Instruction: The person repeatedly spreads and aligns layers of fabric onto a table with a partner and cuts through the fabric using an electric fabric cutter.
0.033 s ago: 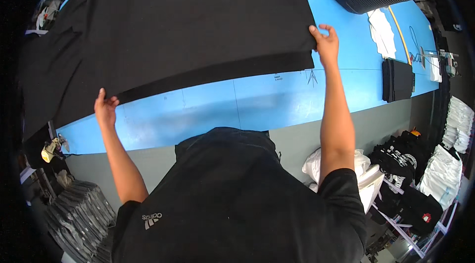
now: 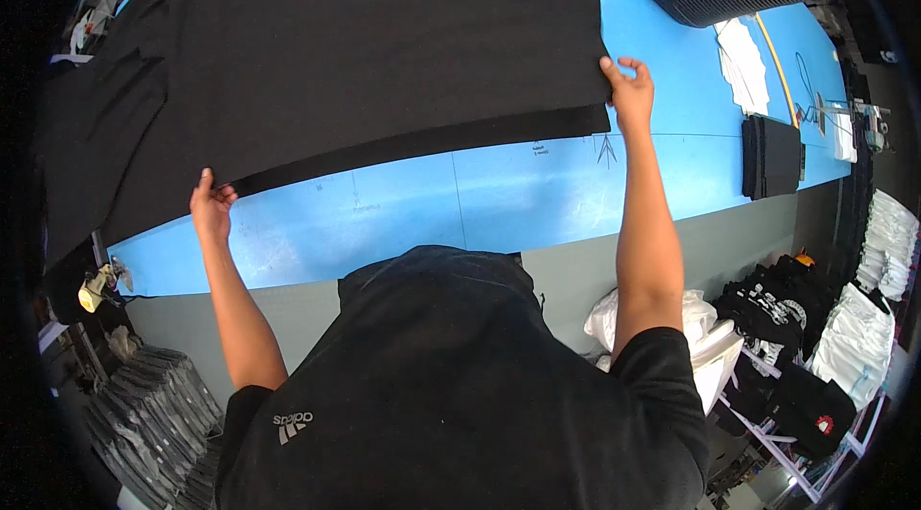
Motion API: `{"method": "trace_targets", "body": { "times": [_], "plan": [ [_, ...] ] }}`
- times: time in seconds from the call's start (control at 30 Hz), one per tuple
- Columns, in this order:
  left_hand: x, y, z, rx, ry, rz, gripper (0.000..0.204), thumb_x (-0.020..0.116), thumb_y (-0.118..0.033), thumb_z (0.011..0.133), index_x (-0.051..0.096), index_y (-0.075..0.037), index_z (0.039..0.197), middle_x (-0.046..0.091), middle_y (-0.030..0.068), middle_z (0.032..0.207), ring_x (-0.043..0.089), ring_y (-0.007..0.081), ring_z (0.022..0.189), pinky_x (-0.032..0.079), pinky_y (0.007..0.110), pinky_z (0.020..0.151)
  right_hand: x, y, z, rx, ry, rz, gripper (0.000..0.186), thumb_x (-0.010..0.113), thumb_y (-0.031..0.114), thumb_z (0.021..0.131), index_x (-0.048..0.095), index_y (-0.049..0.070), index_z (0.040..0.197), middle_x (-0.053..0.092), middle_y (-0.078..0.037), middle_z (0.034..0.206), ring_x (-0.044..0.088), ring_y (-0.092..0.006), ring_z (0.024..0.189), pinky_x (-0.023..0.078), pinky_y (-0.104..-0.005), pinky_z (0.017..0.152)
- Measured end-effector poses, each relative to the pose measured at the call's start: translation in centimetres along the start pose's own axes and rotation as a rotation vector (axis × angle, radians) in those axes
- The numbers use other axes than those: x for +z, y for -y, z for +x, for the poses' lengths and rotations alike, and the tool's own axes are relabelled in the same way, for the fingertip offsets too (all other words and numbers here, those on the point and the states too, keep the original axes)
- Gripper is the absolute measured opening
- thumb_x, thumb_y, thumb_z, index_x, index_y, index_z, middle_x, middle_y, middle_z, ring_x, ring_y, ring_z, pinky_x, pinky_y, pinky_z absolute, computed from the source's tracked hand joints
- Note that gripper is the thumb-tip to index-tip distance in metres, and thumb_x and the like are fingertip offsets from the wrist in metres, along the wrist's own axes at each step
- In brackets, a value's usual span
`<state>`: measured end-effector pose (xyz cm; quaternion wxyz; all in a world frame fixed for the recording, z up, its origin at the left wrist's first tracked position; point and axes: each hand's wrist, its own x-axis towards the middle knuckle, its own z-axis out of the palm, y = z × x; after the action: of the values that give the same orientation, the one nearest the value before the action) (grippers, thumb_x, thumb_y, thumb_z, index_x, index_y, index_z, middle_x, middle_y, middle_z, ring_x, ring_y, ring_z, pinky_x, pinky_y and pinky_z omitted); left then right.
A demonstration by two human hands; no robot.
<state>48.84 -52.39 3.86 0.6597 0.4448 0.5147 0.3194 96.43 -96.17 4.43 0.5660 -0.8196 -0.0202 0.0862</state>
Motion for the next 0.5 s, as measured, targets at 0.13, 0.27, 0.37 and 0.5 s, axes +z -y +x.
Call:
{"method": "trace_targets", "body": {
  "times": [0.13, 0.27, 0.37, 0.5],
  "plan": [
    [0.6, 3.0, 0.0, -0.090, -0.049, 0.212, 0.024, 0.060, -0.031, 0.087, 0.054, -0.008, 0.084, 0.057, 0.0049, 0.063, 0.053, 0.0112, 0.049, 0.045, 0.024, 0.043, 0.4, -5.5, -0.8, -0.019, 0.085, -0.146, 0.040, 0.076, 0.026, 0.074, 0.054, 0.001, 0.096, 0.057, -0.002, 0.061, 0.048, -0.0057, 0.051, 0.036, -0.0202, 0.045],
    [0.7, 3.2, 0.3, -0.088, -0.058, 0.318, 0.028, 0.062, -0.033, 0.086, 0.052, -0.008, 0.081, 0.057, 0.0055, 0.063, 0.050, 0.0100, 0.047, 0.042, 0.023, 0.041, -0.8, -6.5, -1.2, 0.054, 0.145, -0.142, 0.037, 0.076, 0.025, 0.075, 0.056, 0.000, 0.094, 0.058, -0.001, 0.064, 0.050, -0.0056, 0.054, 0.039, -0.0204, 0.049],
    [-0.4, 3.4, 0.3, -0.090, -0.061, 0.358, 0.030, 0.064, -0.034, 0.084, 0.052, -0.007, 0.078, 0.058, 0.0070, 0.063, 0.050, 0.0102, 0.047, 0.040, 0.023, 0.041, -1.4, -5.9, -2.1, 0.199, 0.291, -0.147, 0.038, 0.075, 0.024, 0.075, 0.056, -0.001, 0.095, 0.058, -0.001, 0.070, 0.051, -0.0070, 0.052, 0.038, -0.0206, 0.046],
    [-1.2, 3.1, 0.6, -0.073, -0.021, 0.372, 0.032, 0.065, -0.035, 0.084, 0.051, -0.007, 0.078, 0.059, 0.0076, 0.064, 0.050, 0.0102, 0.048, 0.039, 0.023, 0.042, -2.4, -7.4, -1.5, 0.284, 0.378, -0.044, 0.018, 0.068, 0.017, 0.081, 0.058, 0.003, 0.085, 0.057, 0.000, 0.066, 0.051, -0.0061, 0.052, 0.036, -0.0193, 0.045]
  ]
}}
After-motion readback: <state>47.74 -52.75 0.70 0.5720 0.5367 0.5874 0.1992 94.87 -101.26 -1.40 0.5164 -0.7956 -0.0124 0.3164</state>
